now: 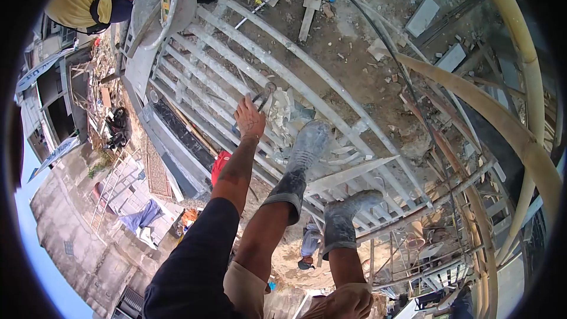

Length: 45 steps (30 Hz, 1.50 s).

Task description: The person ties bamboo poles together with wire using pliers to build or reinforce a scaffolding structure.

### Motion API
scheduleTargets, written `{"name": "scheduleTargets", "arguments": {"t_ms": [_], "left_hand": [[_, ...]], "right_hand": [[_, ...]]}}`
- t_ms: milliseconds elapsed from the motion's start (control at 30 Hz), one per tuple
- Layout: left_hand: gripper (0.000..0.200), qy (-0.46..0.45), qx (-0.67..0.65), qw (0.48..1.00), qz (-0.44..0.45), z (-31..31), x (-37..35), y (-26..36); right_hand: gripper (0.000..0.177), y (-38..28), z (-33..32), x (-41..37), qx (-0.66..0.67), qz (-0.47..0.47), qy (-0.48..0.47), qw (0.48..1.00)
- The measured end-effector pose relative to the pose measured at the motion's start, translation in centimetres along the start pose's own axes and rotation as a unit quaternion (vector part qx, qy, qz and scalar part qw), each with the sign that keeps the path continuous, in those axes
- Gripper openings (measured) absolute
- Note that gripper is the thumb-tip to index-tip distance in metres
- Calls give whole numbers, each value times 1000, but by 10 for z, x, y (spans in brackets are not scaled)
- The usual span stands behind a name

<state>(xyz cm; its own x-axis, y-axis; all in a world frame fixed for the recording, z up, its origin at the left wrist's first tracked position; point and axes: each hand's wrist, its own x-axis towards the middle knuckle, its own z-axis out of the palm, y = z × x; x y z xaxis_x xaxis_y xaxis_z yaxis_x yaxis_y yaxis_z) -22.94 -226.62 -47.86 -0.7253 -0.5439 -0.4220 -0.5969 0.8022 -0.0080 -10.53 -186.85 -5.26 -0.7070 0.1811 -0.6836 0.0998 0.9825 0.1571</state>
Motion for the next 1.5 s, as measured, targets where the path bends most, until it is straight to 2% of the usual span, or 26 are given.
{"name": "scheduleTargets", "arguments": {"t_ms": [167, 233, 333, 400, 433, 500, 533, 567, 633, 700, 767, 800, 833, 900, 933, 967, 1000, 1033, 1100, 1133, 1200, 1233, 1333, 1400, 1433, 1500], "left_hand": [[73, 50, 36, 998, -34, -22, -23, 21], [74, 54, -42, 997, -42, -50, -53, 44], [72, 12, -164, 983, -82, -95, -109, 84], [64, -89, -228, 966, -77, -130, -148, 107], [57, -95, -257, 960, -57, -146, -168, 117], [50, -187, -322, 927, -44, -168, -196, 134], [50, -165, -338, 925, -54, -187, -209, 140], [47, -164, -377, 911, -41, -208, -222, 146], [45, -151, -418, 895, -25, -252, -236, 143], [51, -159, -473, 867, -5, -288, -250, 131], [47, -136, -459, 878, -14, -311, -262, 111], [43, -116, -442, 889, -27, -320, -265, 97], [43, -141, -423, 894, -47, -325, -266, 81], [43, -171, -357, 916, -67, -351, -266, 49], [43, -173, -308, 933, -64, -374, -268, 36], [43, -179, -266, 945, -69, -393, -266, 29], [43, -189, -216, 956, -58, -410, -264, 29], [43, -197, -189, 962, 8, -428, -264, 39], [47, -139, -230, 958, 96, -474, -250, 72], [47, -148, -193, 956, 165, -493, -239, 106], [50, -131, -302, 896, 298, -526, -233, 168], [51, -94, -289, 882, 359, -553, -231, 202], [60, -1, -336, 768, 545, -644, -267, 329], [74, -20, -361, 733, 577, -696, -305, 387], [77, -33, -380, 698, 606, -711, -316, 413], [78, 32, -372, 649, 663, -740, -354, 451]], "right_hand": [[70, 8, -3, -6, 30, 34, -100, 994], [65, 7, 0, -7, 15, 4, -49, 999], [60, 13, -3, 1, 1, -40, 11, 999], [52, 21, -15, 10, 31, -27, -78, 996], [52, 39, -5, 16, 24, -50, -53, 997], [47, 93, 23, 34, 71, -273, -32, 959], [47, 100, 6, 40, 59, -294, -18, 954], [47, 106, -14, 40, 130, -257, -129, 949], [49, 130, -20, 52, 161, -290, -241, 912], [46, 131, -57, 55, 150, -284, -250, 913], [40, 111, -114, 25, 205, -214, -292, 909], [37, 117, -112, 22, 261, -156, -269, 914], [34, 115, -130, 16, 223, -201, -223, 927], [30, 121, -137, 9, 399, -103, -215, 885], [26, 122, -143, 4, 440, -52, -213, 871], [23, 137, -114, 13, 429, -88, -120, 891], [22, 138, -123, 4, 482, -32, -146, 863], [21, 137, -130, -13, 511, -13, -111, 852], [29, 161, -57, 0, 488, -60, 41, 870], [37, 145, -117, -46, 438, -27, 4, 899], [37, 132, -104, -74, 472, 44, 122, 872], [37, 128, -75, -76, 557, 135, 90, 815], [37, 101, -77, -145, 519, 188, 108, 827], [33, 83, -11, -159, 409, 121, 196, 883], [33, 65, -1, -174, 431, 149, 198, 868], [30, 41, 10, -196, 561, 332, 72, 755]]}}
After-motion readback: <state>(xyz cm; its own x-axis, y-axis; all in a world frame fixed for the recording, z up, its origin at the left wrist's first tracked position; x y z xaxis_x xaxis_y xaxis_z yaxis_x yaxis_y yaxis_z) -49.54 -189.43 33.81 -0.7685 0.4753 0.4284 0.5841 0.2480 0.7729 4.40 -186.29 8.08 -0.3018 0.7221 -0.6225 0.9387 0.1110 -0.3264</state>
